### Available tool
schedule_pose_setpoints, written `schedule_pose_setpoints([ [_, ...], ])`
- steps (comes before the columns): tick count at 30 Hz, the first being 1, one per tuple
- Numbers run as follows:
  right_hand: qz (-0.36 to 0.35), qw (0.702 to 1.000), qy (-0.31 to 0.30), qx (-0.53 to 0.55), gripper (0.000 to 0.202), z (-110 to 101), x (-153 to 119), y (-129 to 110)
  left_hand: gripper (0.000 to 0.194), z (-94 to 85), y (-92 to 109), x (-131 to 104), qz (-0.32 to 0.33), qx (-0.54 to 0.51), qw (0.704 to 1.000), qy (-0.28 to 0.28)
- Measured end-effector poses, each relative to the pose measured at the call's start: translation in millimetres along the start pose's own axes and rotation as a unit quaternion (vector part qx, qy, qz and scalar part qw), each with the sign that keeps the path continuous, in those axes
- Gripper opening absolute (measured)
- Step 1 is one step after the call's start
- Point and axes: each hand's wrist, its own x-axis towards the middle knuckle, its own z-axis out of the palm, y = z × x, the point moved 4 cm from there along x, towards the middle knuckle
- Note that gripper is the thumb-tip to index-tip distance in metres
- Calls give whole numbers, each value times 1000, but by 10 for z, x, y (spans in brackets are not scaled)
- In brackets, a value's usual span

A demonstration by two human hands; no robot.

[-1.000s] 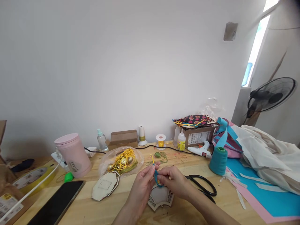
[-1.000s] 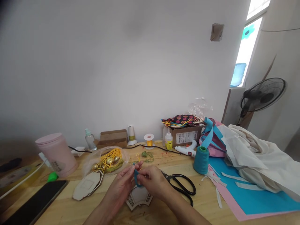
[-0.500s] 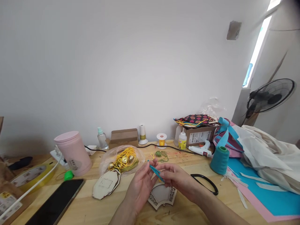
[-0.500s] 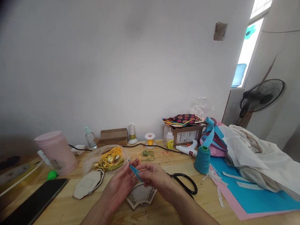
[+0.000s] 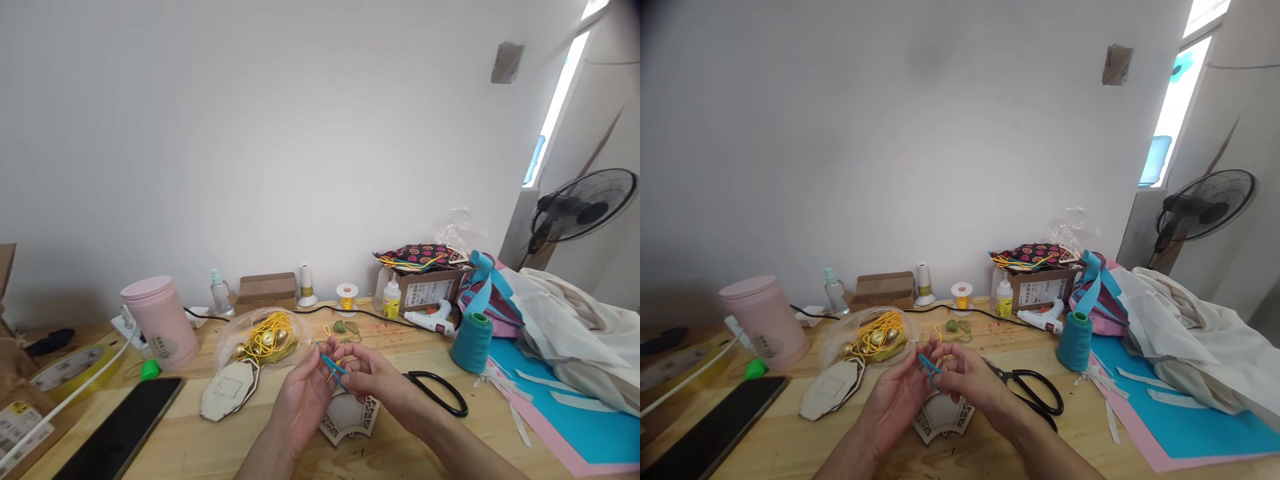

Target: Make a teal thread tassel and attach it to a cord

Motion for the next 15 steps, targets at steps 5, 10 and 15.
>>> schedule_pose_setpoints([
  [5, -18, 999, 1, -34, 30, -29, 36, 40, 20, 7, -12, -4, -9, 24, 1000, 1],
  [10, -43, 998, 27, -30, 29, -56, 82, 72, 14, 10, 18, -4, 26, 76, 997, 1],
  [15, -25, 998, 38, -42, 32, -68, 111, 135, 12, -6, -6, 19, 28, 96, 995, -7],
])
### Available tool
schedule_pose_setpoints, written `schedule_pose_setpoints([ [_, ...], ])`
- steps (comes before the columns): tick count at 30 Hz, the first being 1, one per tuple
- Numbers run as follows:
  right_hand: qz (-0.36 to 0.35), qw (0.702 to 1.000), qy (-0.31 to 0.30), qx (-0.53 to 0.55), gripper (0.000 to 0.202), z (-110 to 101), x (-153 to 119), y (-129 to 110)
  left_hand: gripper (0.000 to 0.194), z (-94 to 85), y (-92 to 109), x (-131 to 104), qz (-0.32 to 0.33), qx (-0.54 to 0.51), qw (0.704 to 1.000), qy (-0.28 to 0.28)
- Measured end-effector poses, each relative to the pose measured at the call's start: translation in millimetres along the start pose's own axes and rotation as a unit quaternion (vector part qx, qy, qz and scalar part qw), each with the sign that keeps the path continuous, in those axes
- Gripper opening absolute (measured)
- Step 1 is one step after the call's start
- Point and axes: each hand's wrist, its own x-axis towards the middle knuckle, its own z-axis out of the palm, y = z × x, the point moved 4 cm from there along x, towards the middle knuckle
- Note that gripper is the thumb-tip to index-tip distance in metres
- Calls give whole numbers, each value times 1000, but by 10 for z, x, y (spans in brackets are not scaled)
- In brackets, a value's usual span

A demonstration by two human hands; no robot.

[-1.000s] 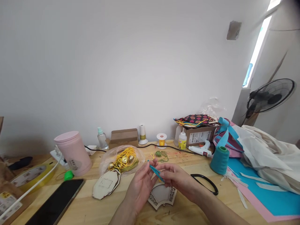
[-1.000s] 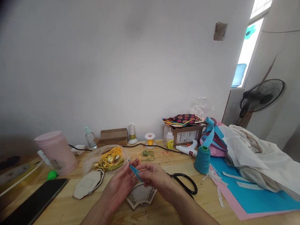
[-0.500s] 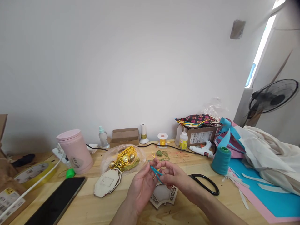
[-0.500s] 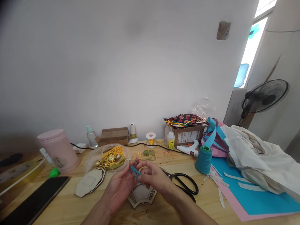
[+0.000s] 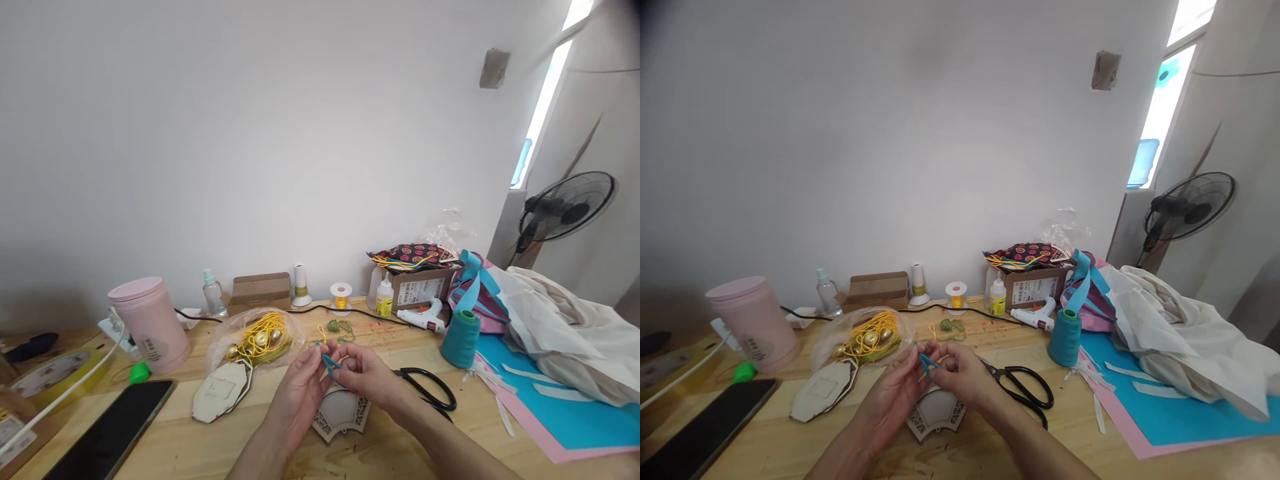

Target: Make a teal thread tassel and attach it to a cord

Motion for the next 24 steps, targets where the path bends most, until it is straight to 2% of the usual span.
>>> schedule_pose_setpoints([
  [2, 3, 1000, 7, -8, 33, -38, 3, -14, 13, -12, 20, 7, 8, -7, 1000, 9],
  [4, -11, 998, 49, -27, 36, -152, -4, -88, 15, -29, 80, 13, 32, -21, 999, 27],
  [6, -47, 988, 140, -51, 34, -353, -33, -218, 18, -53, 161, 15, 63, -36, 996, 55],
  [9, -112, 948, 288, -77, 31, -682, -110, -407, 23, -78, 248, 13, 88, -52, 991, 88],
  [11, -134, 926, 339, -95, 34, -817, -138, -461, 24, -78, 266, 13, 91, -54, 990, 89],
  [16, -150, 915, 351, -128, 33, -827, -129, -434, 20, -98, 248, 19, 85, -34, 992, 85],
  [19, -168, 895, 368, -189, 39, -802, -145, -443, 20, -155, 268, 35, 92, -38, 990, 97],
  [21, -146, 873, 368, -284, 44, -801, -133, -432, 20, -201, 290, 47, 99, -42, 988, 114],
  [24, -66, 854, 310, -413, 47, -773, -68, -331, 20, -239, 309, 61, 107, -38, 985, 128],
])
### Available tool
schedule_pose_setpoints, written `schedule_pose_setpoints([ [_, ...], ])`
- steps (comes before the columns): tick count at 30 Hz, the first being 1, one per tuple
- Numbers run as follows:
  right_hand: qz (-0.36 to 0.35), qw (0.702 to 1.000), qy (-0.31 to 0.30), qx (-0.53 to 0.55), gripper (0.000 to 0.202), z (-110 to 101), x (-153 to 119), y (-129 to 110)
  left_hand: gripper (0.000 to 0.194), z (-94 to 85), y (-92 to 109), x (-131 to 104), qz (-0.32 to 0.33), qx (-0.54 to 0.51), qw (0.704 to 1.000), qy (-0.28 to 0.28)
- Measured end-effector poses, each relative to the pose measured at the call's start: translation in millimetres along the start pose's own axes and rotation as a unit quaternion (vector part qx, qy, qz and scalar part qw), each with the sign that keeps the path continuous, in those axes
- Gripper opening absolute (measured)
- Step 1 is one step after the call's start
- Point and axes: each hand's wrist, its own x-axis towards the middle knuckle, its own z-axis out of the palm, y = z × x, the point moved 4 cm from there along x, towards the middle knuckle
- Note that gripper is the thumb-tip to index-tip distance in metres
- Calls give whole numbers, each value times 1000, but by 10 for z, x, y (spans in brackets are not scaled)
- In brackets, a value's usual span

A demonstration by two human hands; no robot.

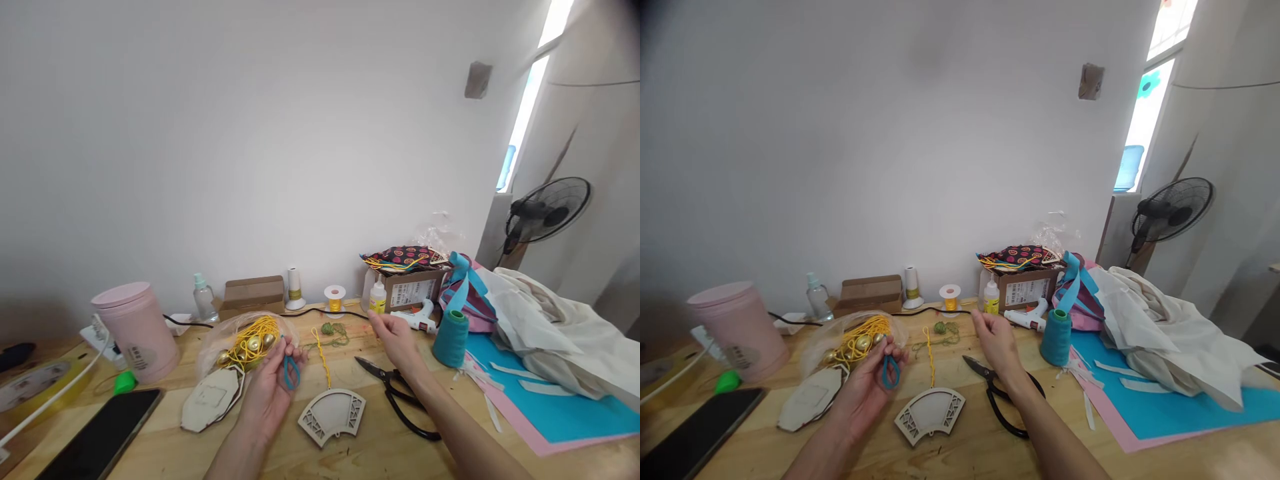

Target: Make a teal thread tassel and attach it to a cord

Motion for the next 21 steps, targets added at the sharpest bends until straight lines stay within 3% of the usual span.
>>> schedule_pose_setpoints([
  [2, -3, 997, -55, -47, 41, 92, -31, 10, 21, 9, -11, 5, -6, 10, 1000, -10],
  [7, -8, 983, -125, -132, 5, 178, -129, 6, 21, 17, -62, -7, -33, 36, 999, -22],
  [13, -19, 972, -133, -192, 20, 89, -136, 38, 20, -17, -82, 6, -46, 47, 998, -14],
  [17, -35, 973, -130, -190, 10, 112, -124, -10, 21, -31, -105, 10, -54, 56, 997, -20],
  [21, -57, 975, -119, -181, 13, 168, -119, -72, 13, -41, -146, -4, -72, 151, 986, -25],
])
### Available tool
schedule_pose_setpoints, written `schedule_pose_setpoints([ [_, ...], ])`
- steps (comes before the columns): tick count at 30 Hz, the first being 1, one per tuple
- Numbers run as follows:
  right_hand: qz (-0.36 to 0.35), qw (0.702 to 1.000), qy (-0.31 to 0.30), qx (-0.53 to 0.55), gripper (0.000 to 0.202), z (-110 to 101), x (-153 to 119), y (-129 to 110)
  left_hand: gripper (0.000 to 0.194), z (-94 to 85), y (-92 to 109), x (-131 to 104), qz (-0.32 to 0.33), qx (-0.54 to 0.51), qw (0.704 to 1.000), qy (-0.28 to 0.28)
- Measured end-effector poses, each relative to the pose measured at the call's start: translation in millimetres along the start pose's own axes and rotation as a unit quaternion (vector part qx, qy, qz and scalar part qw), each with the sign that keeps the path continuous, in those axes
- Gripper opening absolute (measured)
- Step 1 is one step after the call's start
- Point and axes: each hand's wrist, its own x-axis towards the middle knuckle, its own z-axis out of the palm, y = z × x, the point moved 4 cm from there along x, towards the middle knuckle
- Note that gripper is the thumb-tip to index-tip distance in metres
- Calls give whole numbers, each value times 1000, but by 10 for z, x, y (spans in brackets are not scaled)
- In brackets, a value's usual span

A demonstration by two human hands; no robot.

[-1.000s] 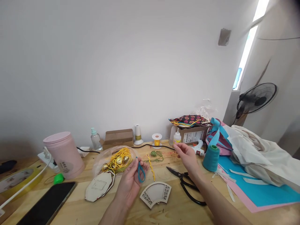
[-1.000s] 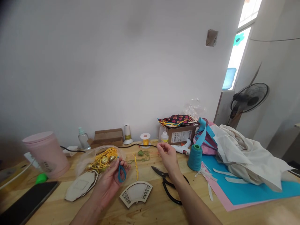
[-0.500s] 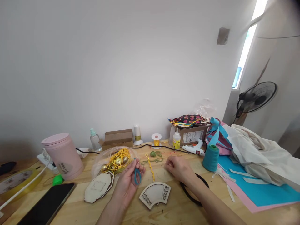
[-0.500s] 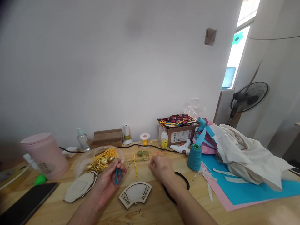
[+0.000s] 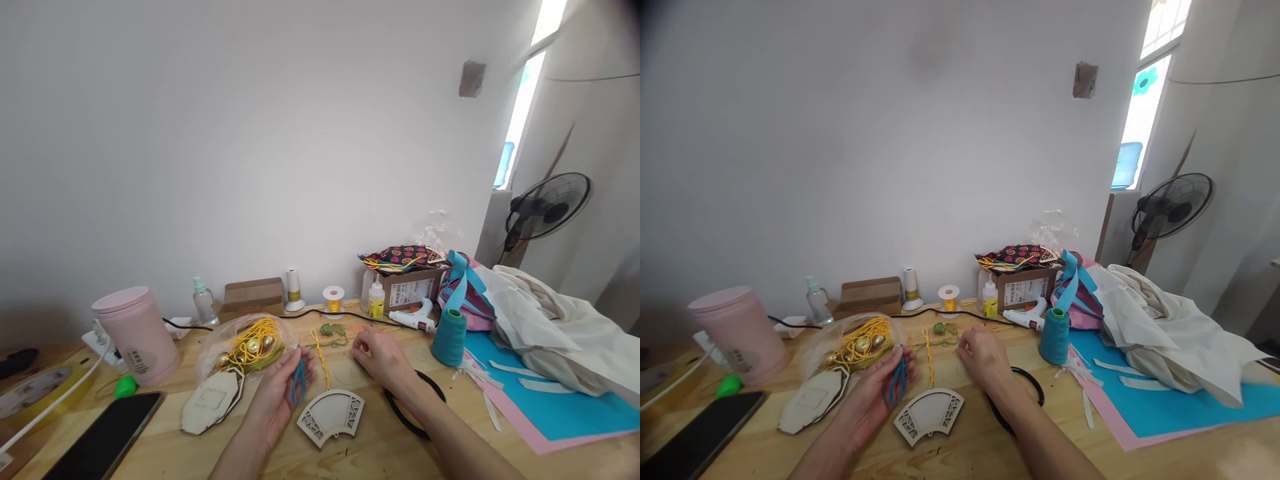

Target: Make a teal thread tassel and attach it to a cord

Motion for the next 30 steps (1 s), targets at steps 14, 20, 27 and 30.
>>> schedule_pose_setpoints([
  [14, -1, 1000, 3, 3, 15, 95, 16, -6, 11, 11, -60, -15, -63, 87, 994, -15],
  [20, -21, 1000, -13, -1, 15, 154, -1, -32, 12, 13, -73, -30, -79, 58, 995, -23],
  [27, -27, 999, -39, -6, 13, 169, -47, -35, 10, 54, -158, -63, -152, -23, 987, -42],
  [30, -20, 999, -38, -8, 13, 154, -36, -21, 11, 33, -160, -37, -132, -13, 991, -34],
])
